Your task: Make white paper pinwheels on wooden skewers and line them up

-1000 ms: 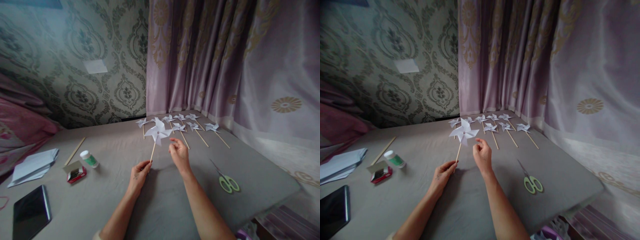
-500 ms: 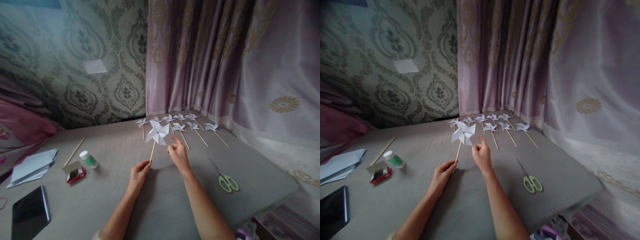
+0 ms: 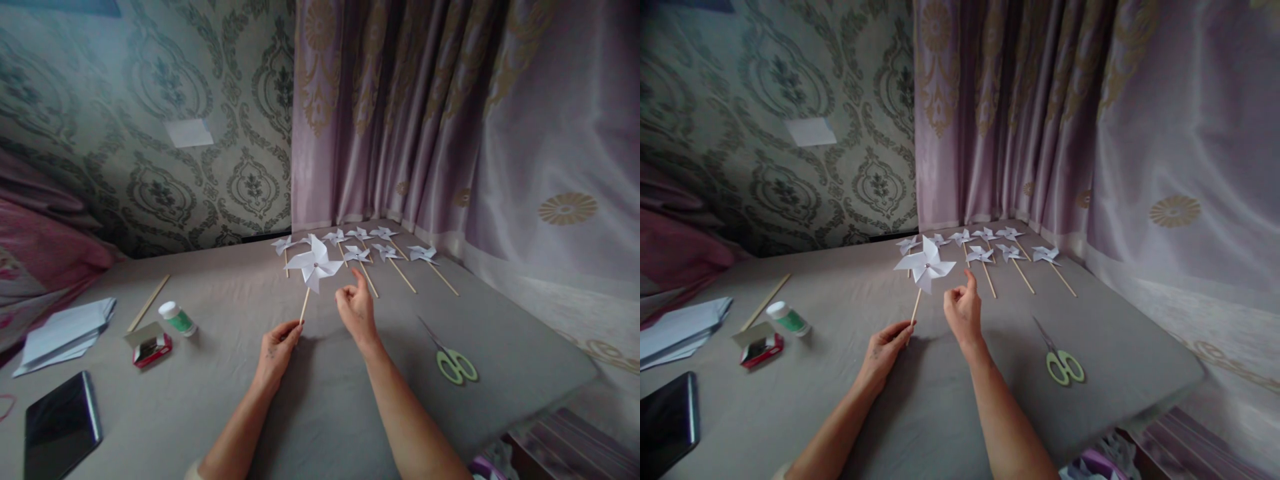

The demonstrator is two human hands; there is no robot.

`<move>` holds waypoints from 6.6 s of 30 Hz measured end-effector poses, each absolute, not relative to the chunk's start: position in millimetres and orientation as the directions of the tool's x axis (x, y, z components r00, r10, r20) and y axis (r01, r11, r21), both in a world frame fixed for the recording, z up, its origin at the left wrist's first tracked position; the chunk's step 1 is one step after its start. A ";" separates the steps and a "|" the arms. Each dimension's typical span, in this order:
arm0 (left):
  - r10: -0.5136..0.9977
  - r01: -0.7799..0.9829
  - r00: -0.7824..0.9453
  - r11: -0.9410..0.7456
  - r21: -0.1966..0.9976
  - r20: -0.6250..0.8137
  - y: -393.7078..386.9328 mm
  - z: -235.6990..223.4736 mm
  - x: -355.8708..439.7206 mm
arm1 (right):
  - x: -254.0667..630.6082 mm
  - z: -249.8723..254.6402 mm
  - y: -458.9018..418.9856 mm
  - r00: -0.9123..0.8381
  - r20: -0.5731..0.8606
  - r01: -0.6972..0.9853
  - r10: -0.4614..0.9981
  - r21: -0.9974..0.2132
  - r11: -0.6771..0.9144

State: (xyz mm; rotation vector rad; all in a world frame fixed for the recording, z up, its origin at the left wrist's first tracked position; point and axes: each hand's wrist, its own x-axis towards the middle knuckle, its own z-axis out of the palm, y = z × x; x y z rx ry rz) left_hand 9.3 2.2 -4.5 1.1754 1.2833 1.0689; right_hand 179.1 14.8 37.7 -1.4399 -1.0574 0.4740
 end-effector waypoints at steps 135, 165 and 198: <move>0.968 -0.199 0.107 0.244 0.949 -0.227 18.4 -17.2 4.1 | 191.4 5.7 97.9 0.450 0.017 0.836 0.893 -0.359 -0.415; 0.971 -0.182 0.127 0.222 0.958 -0.201 18.4 -19.7 1.4 | 197.3 -3.4 73.2 0.472 0.053 0.817 0.880 -0.400 -0.415; 0.899 -0.350 0.323 0.402 0.846 -0.294 -4.3 18.0 5.5 | 90.7 21.8 -7.6 -0.281 -0.108 -0.032 0.954 -0.992 -0.122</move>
